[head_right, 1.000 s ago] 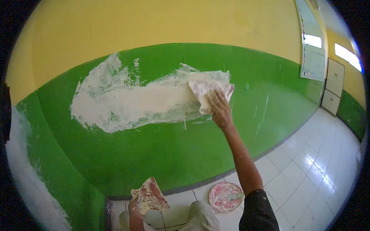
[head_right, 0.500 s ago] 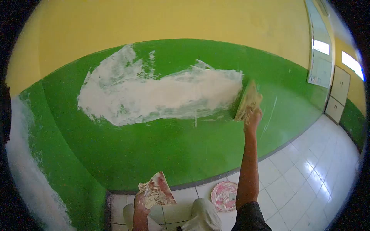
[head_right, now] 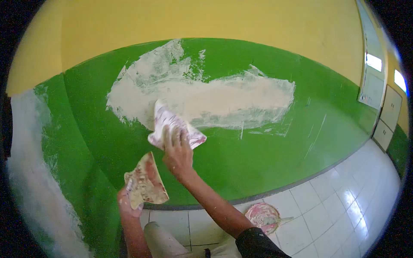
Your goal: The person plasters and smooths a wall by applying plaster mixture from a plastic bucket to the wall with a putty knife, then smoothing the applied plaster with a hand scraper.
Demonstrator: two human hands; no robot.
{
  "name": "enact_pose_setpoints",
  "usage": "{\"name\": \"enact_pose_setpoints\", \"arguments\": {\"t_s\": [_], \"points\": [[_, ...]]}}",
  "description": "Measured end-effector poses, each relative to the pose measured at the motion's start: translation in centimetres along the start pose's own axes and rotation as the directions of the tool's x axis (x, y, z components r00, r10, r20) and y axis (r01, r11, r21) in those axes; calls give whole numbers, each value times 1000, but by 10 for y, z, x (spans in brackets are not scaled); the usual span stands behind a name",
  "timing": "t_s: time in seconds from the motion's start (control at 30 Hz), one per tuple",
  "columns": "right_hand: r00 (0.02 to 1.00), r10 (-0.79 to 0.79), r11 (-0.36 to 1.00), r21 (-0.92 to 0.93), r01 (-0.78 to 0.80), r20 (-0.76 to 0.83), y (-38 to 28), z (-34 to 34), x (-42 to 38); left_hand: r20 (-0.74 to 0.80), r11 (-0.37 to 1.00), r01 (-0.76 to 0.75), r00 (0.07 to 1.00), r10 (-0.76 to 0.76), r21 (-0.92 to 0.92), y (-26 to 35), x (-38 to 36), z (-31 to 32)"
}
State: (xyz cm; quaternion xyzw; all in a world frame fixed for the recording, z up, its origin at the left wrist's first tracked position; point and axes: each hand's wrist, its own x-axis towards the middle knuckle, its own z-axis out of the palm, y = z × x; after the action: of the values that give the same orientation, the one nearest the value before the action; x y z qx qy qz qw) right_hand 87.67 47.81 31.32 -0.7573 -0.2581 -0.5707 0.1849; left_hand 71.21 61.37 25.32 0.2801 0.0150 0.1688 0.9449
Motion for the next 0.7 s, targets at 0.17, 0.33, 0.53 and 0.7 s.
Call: {"name": "enact_pose_setpoints", "arguments": {"t_s": [0.17,0.33,0.53,0.7], "points": [[945,-104,969,245,27,310,27,-57,-1,-129,992,-129,984,127,-8,17,-20,14],[965,-259,965,32,260,-40,100,-77,77,-29,992,-55,998,52,-109,1,-12,8],[921,-379,919,-77,386,89,126,-22,23,81,983,53,996,-40,-173,-27,-4,25],[934,-199,972,183,149,298,122,-78,-59,86,988,94,993,-83,-125,-32,-1,23]]}}
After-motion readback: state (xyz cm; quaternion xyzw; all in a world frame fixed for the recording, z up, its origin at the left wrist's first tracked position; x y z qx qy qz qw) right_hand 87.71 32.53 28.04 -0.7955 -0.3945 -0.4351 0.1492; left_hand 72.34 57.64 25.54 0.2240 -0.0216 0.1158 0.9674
